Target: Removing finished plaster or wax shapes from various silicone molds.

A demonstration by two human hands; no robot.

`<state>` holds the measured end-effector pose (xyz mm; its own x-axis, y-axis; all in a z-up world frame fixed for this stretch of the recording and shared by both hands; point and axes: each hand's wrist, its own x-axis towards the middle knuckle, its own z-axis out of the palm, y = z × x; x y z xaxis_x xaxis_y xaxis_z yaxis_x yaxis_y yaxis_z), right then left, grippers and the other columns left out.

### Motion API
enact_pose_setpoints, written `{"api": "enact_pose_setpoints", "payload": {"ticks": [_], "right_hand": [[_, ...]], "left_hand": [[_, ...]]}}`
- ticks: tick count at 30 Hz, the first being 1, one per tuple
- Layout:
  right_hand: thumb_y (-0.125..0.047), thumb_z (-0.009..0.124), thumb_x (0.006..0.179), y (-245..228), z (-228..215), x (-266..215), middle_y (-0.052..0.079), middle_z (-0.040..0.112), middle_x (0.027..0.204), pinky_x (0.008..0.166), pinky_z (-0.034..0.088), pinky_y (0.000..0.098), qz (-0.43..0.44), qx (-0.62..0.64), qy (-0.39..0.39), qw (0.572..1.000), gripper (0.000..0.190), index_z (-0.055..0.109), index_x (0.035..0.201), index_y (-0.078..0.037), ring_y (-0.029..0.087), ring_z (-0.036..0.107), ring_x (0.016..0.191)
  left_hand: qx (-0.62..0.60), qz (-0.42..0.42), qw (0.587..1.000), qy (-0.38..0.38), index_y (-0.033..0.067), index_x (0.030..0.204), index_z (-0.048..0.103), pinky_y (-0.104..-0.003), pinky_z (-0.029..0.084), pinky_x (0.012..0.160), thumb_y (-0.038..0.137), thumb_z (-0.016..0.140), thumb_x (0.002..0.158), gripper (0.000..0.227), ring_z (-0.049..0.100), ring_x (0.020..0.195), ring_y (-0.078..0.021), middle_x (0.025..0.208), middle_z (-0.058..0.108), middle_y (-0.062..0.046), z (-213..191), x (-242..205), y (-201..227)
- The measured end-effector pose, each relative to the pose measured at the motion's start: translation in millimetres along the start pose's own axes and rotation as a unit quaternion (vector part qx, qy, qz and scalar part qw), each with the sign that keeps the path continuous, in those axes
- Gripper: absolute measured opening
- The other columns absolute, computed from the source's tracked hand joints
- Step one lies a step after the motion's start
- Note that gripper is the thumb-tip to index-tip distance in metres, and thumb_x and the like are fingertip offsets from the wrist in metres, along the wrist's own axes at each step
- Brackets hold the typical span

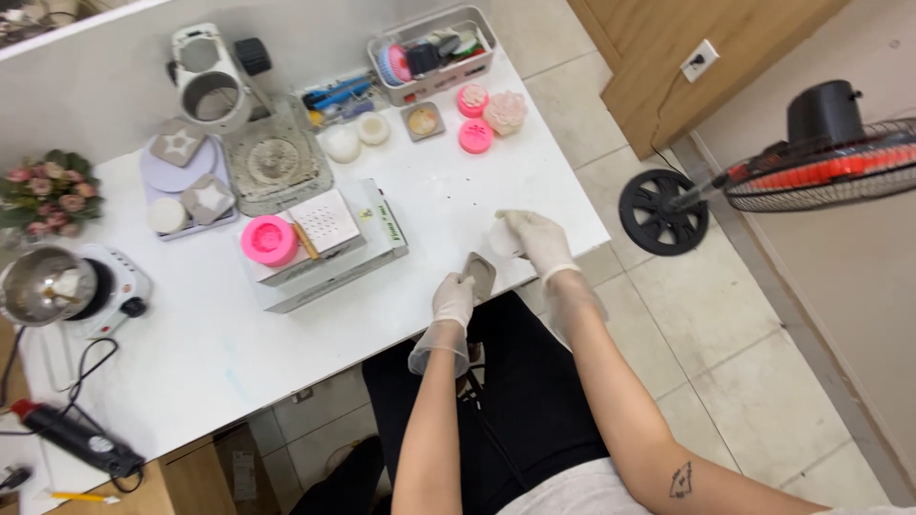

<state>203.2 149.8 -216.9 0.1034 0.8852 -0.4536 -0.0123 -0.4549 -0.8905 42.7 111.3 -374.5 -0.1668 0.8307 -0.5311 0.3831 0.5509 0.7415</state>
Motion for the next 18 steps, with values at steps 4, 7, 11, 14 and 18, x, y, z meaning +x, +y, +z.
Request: {"api": "enact_pose_setpoints", "payload": {"ticks": [4, 7, 11, 14, 18], "right_hand": [[-0.027, 0.068, 0.098, 101.0, -24.3, 40.9, 0.004, 0.077, 0.098, 0.077, 0.056, 0.0317, 0.017, -0.056, 0.045, 0.997, 0.032, 0.077, 0.118, -0.005, 0.018, 0.068, 0.088], [-0.024, 0.07, 0.097, 131.3, -18.2, 58.2, 0.007, 0.079, 0.101, 0.081, 0.06, 0.0311, 0.084, 0.07, 0.024, 0.994, 0.031, 0.075, 0.116, -0.001, 0.019, 0.073, 0.091], [-0.022, 0.065, 0.096, 147.8, 5.1, 71.1, 0.011, 0.075, 0.109, 0.084, 0.063, 0.0337, 0.125, 0.144, -0.033, 0.981, 0.032, 0.069, 0.12, -0.001, 0.021, 0.074, 0.095], [-0.019, 0.065, 0.098, 126.5, 21.1, 55.5, 0.016, 0.073, 0.112, 0.085, 0.063, 0.036, 0.143, 0.133, -0.044, 0.98, 0.031, 0.068, 0.119, 0.003, 0.025, 0.073, 0.097], [-0.022, 0.062, 0.098, 89.1, 28.0, 15.7, 0.011, 0.076, 0.108, 0.091, 0.06, 0.0343, 0.154, 0.149, -0.099, 0.972, 0.03, 0.069, 0.118, -0.001, 0.023, 0.073, 0.099]], "left_hand": [[-0.056, -0.033, 0.997, -0.041, -0.0008, 0.116, 0.066, -0.039, 0.055, 0.082, 0.029, 0.061, 0.098, 0.035, 0.074, 0.084, -0.0269, 0.092, 0.076, -0.019, 41.0, 13.8, -45.7], [-0.171, -0.076, 0.979, 0.086, -0.0037, 0.116, 0.064, -0.037, 0.055, 0.08, 0.029, 0.067, 0.096, 0.039, 0.071, 0.085, -0.0236, 0.097, 0.073, -0.015, 53.9, 18.1, -52.8], [-0.393, -0.042, 0.905, 0.158, -0.0033, 0.131, 0.05, -0.035, 0.057, 0.075, 0.024, 0.06, 0.097, 0.045, 0.07, 0.083, -0.0227, 0.104, 0.069, -0.015, 65.3, 5.1, -61.7], [-0.407, -0.069, 0.894, 0.173, -0.0038, 0.132, 0.051, -0.034, 0.055, 0.073, 0.03, 0.057, 0.1, 0.047, 0.069, 0.082, -0.0229, 0.105, 0.069, -0.016, 58.9, -8.4, -54.1], [-0.501, -0.07, 0.859, 0.083, 0.0011, 0.133, 0.052, -0.028, 0.059, 0.081, 0.046, 0.052, 0.103, 0.053, 0.073, 0.097, -0.0194, 0.115, 0.069, -0.012, 11.4, -54.1, 7.2]]}}
